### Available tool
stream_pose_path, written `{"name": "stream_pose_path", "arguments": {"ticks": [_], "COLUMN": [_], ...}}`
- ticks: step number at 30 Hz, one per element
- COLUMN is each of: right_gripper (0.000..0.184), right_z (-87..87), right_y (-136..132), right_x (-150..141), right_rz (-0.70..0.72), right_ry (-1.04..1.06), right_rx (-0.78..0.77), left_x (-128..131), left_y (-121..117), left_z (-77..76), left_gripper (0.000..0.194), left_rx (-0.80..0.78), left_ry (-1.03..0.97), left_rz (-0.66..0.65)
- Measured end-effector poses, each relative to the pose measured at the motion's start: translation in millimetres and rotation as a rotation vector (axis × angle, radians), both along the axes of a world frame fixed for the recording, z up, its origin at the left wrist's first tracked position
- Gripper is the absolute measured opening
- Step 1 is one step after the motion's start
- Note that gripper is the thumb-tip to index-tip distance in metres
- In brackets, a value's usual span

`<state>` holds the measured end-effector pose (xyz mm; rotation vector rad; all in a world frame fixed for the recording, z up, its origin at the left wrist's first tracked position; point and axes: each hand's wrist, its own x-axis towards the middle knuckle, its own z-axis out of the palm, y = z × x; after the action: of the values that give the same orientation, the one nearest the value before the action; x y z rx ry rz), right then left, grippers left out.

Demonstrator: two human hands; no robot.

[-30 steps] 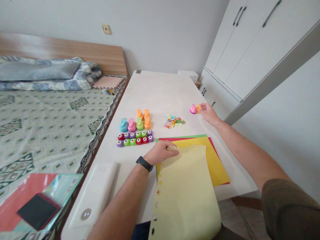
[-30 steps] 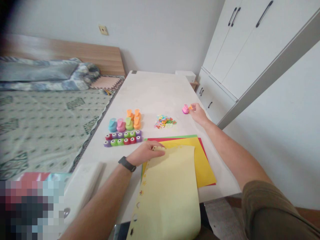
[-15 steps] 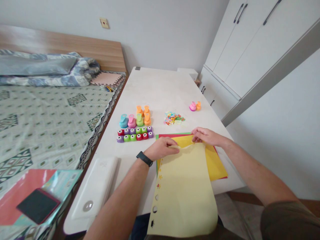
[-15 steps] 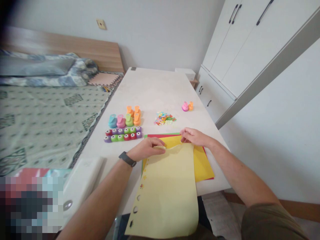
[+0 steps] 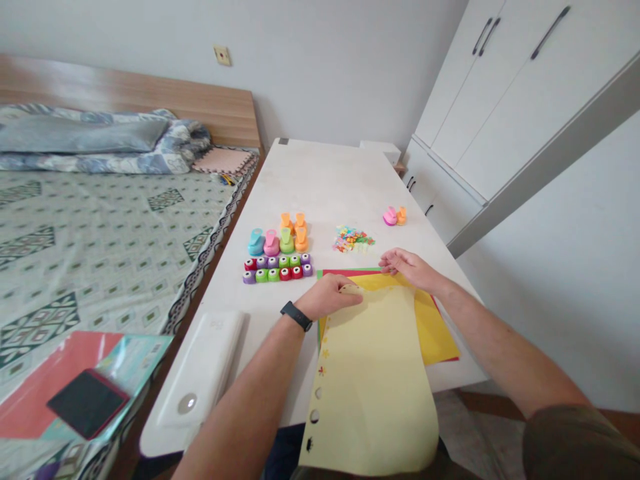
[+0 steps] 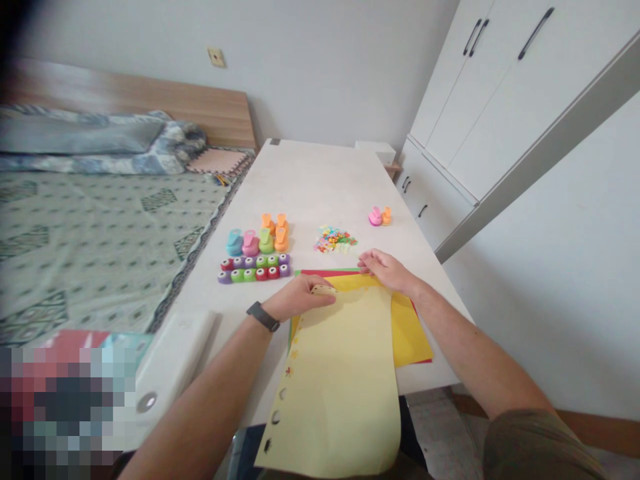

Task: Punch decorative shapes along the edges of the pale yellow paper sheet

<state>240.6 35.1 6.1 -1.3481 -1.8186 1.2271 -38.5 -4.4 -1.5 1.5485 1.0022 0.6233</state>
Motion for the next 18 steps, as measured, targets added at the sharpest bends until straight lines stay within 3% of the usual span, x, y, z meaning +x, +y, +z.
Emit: {"name": "stream_pose_path", "arguments": {"ticks": [8,13,18], "right_gripper": [0.040,0.037,0.038], "right_z": [22.6,33.2,42.5], "right_y": [23,73,129], "right_x": [-37,-89,-160], "right_rz": [0.036,0.009,0.034], "right_ry": [-0.004,-0.079,-0.285], "right_rx": [0.075,0.183,0.387], "left_x": [4,4,4], "left_y": [-2,-1,-1], "left_z": [0.7,-0.8,-3.1], "left_gripper": [0.036,0.037,0.036], "left_rx": [0.017,0.022,0.016], "left_ry": [-0.065,-0.090,-0.076], "left_rz": [0.085,0.074,0.068]}}
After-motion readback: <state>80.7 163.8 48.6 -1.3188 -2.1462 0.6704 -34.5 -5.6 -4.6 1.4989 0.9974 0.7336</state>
